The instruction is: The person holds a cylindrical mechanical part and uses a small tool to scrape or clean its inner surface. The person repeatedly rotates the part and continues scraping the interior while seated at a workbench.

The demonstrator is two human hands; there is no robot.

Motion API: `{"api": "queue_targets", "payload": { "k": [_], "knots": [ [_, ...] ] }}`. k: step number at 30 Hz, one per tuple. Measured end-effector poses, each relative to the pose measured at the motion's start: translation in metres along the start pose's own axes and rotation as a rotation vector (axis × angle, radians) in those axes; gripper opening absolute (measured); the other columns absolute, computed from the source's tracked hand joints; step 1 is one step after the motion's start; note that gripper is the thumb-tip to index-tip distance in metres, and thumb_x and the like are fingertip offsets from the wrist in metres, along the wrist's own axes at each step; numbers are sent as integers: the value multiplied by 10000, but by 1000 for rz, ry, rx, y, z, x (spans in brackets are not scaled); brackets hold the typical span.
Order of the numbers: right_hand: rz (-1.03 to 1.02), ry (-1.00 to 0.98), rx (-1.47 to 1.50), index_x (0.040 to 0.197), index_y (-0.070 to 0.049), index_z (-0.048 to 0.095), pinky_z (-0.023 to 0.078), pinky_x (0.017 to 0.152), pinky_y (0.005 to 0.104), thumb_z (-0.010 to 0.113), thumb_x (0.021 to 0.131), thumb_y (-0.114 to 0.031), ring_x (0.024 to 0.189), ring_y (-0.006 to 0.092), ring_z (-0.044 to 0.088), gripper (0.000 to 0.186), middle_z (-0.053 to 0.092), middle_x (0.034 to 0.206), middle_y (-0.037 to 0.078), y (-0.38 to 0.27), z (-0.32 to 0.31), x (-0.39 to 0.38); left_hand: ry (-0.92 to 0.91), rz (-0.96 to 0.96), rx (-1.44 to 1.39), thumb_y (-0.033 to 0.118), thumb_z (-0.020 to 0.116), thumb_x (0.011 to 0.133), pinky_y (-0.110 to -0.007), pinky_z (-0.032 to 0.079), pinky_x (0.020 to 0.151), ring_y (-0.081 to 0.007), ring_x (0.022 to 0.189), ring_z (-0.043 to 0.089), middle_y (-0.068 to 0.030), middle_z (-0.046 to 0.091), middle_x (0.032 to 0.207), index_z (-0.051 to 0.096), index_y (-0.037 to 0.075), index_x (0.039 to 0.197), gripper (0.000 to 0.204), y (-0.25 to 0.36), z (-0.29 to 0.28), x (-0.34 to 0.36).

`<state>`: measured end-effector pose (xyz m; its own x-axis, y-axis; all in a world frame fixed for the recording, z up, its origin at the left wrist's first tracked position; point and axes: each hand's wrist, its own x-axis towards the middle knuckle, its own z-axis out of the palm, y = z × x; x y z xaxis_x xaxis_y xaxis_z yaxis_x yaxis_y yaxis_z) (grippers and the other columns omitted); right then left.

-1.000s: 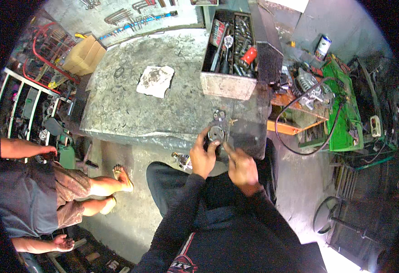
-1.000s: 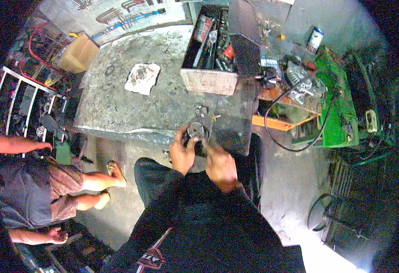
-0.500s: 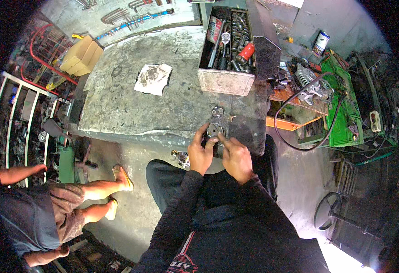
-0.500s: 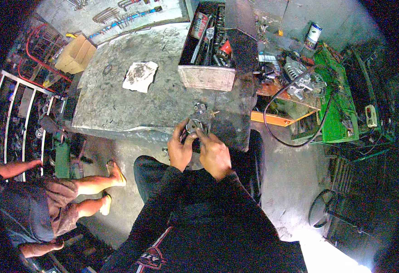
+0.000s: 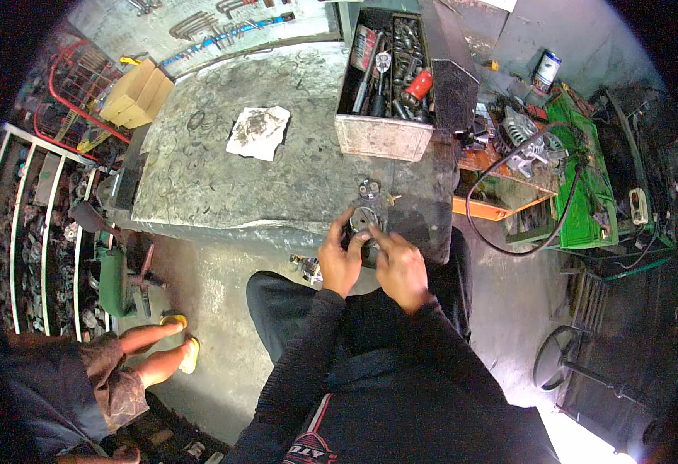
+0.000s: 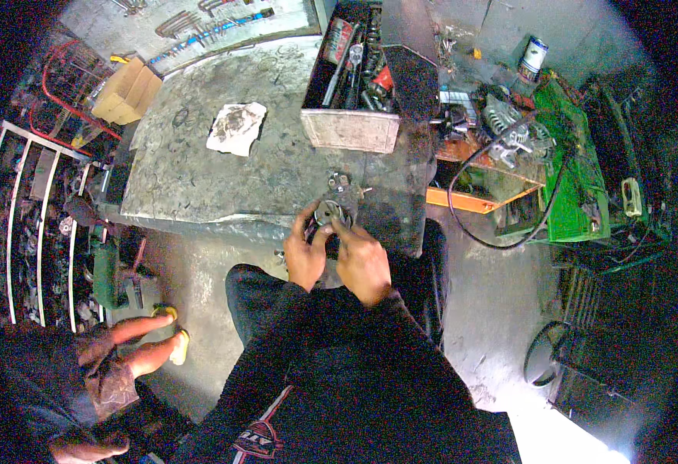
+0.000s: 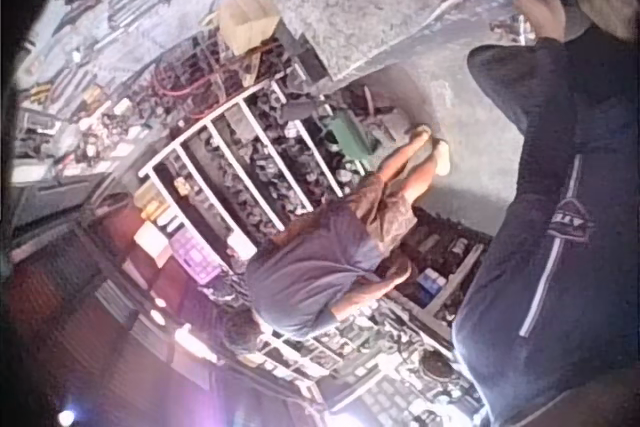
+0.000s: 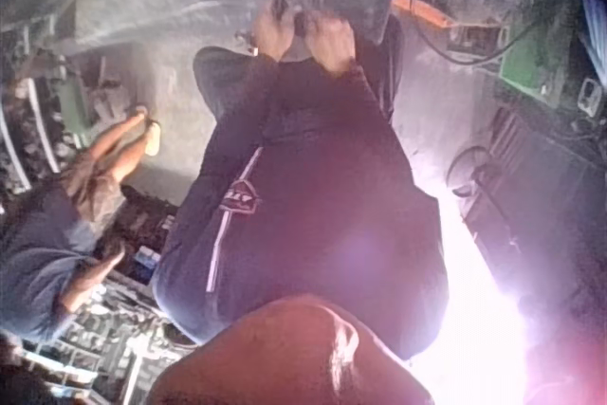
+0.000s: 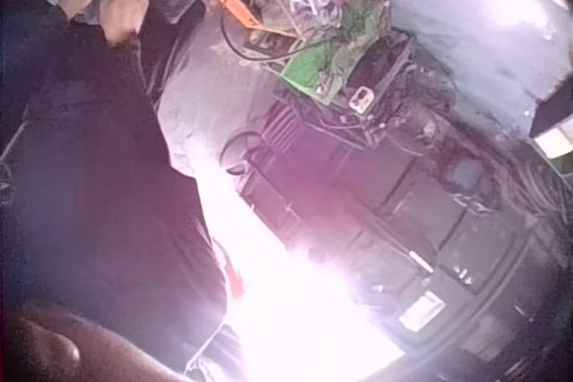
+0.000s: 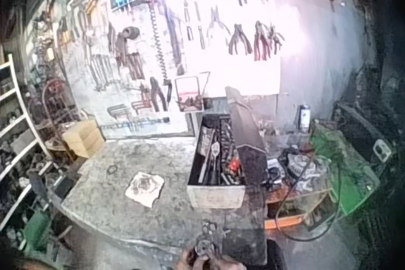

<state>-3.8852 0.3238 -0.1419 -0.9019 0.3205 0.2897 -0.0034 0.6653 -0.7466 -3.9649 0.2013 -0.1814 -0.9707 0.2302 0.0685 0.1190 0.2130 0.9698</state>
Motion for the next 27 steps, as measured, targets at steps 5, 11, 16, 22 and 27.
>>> {"api": "queue_targets", "payload": {
  "k": [5, 11, 16, 22, 27],
  "knots": [
    [39, -39, 78, 1412, -84, 672, 560, 771, 502, 638, 853, 63, 871, 444, 688, 580, 677, 949, 236, -6, -21, -36, 57, 121, 4, 125, 793, 907, -385, 568, 923, -273, 1073, 744, -215, 750, 1203, 647, 45, 1386, 506, -8, 6, 4],
    [51, -46, -24, 1319, -54, 716, 562, 798, 478, 619, 845, 77, 889, 451, 689, 502, 691, 966, 242, -9, -9, -4, 28, 39, 3, 131, 793, 904, -381, 565, 930, -253, 1048, 734, -212, 754, 1187, 650, 44, 1391, 515, -2, -2, 4],
    [-3, 26, 48, 1347, -79, 710, 537, 712, 499, 618, 836, 82, 797, 435, 674, 543, 631, 848, 229, -2, -11, -10, -15, -2, 20, 43, 760, 898, -351, 566, 904, -231, 995, 736, -181, 766, 1175, 651, 65, 1411, 525, 12, 4, 3],
    [31, -24, 49, 1336, -64, 707, 538, 737, 486, 646, 858, 45, 829, 445, 671, 494, 648, 890, 239, -9, -22, -35, 28, 71, 105, 78, 777, 903, -361, 568, 922, -237, 1044, 741, -193, 755, 1240, 646, 58, 1414, 528, 1, -1, 1],
    [0, -12, 50, 1362, -78, 702, 549, 755, 484, 628, 874, 53, 833, 440, 683, 511, 659, 897, 240, -2, -4, 0, -36, -21, -30, 114, 786, 904, -381, 571, 948, -242, 1113, 737, -202, 739, 1278, 644, 53, 1412, 531, -1, -3, 2]
  ]
}}
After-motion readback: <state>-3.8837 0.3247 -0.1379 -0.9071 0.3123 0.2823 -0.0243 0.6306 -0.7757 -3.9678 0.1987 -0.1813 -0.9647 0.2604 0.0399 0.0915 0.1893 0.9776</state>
